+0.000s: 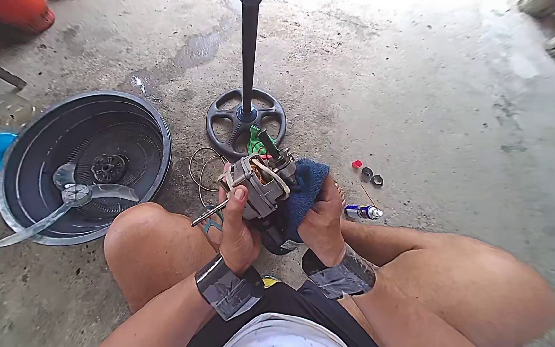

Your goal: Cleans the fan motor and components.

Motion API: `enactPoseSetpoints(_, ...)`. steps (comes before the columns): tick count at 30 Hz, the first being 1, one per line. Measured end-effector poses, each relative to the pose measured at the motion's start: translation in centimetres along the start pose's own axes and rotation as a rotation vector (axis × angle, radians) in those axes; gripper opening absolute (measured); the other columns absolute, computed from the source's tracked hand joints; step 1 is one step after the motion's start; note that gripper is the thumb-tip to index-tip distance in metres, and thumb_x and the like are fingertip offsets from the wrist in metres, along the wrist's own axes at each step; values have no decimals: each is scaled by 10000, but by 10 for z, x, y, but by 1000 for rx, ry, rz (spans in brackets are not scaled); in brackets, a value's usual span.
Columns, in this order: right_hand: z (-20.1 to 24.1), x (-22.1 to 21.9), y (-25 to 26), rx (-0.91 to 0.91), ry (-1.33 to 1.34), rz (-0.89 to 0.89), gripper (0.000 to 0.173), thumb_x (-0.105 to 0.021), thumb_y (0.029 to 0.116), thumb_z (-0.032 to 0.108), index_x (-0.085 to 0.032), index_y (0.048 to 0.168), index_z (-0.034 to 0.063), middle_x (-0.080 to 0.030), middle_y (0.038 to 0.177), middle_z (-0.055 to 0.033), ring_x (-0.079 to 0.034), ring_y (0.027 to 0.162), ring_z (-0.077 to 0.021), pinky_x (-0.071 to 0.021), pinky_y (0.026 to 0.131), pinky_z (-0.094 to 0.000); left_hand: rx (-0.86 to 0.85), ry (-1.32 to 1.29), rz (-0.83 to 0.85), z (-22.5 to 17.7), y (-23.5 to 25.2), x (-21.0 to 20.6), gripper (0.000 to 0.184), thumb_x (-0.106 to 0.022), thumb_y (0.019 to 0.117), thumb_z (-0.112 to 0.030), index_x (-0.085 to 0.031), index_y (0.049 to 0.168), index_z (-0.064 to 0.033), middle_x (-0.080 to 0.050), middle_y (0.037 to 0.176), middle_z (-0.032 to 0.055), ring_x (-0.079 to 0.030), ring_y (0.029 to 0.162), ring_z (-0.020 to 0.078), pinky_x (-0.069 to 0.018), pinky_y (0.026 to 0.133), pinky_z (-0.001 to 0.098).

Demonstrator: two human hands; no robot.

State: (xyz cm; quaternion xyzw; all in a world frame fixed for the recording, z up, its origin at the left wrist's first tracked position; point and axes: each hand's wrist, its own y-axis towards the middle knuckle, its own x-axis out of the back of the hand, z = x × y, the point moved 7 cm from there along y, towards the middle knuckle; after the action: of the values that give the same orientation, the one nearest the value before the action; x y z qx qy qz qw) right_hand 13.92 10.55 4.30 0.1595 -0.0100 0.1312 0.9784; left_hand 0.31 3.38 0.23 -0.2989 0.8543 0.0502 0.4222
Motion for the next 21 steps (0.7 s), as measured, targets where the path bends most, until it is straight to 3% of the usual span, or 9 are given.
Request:
enactPoseSetpoints(4, 4, -2, -1, 77, -82, 79, 353, -655, 910, 19, -560, 1240, -62, -725, 1047, -54, -708, 996, -93, -615, 919, -299, -46, 55, -9, -3, -1, 7, 1009, -798, 815, -475, -262, 1572, -77, -601, 1309, 181, -637, 1156, 248, -557, 970, 435)
enactPoseSetpoints(9, 2, 2, 0, 82, 34, 220, 425, -692, 879, 9, -544, 1275, -24, -710, 1111, -16, -689, 1045, -71, -602, 951, -292, -10, -15, 22, -6, 1, 6, 959, -784, 830, -441, -282, 1563, -80, -623, 1264, 166, -660, 1113, 231, -571, 949, 415)
enactPoseSetpoints(11, 2, 11, 2, 67, 113, 331, 437, -696, 885, 0, -558, 1299, 30, -706, 1148, 34, -676, 1073, -49, -585, 975, -274, 23, -85, 57, -13, 5, 1, 746, -756, 861, -435, -436, 1445, -97, -665, 1176, 144, -685, 1061, 229, -589, 911, 422)
enactPoseSetpoints(13, -1, 28, 4, 8, 223, 310, 360, -697, 899, 2, -640, 1234, 122, -734, 1104, 78, -690, 1027, -38, -590, 942, -266, 117, -157, 69, -16, 8, 0, 522, -719, 876, -471, -623, 1230, -100, -707, 1056, 139, -712, 984, 231, -603, 860, 437)
enactPoseSetpoints(16, -9, 48, 9, -86, 311, 182, 148, -718, 908, 65, -738, 1035, 139, -755, 951, 40, -711, 883, -65, -613, 823, -289, 216, -199, 44, -15, 11, 3, 483, -664, 908, -515, -665, 1139, -92, -707, 1015, 160, -717, 943, 262, -612, 812, 478)
enactPoseSetpoints(21, -14, 21, 1, -253, 216, 352, 89, -680, 924, 49, -748, 924, 106, -745, 864, 49, -696, 806, -29, -603, 760, -247, 264, -224, 41, -10, 9, 1, 441, -628, 933, -487, -667, 1114, -87, -709, 1003, 159, -715, 944, 256, -607, 818, 471)
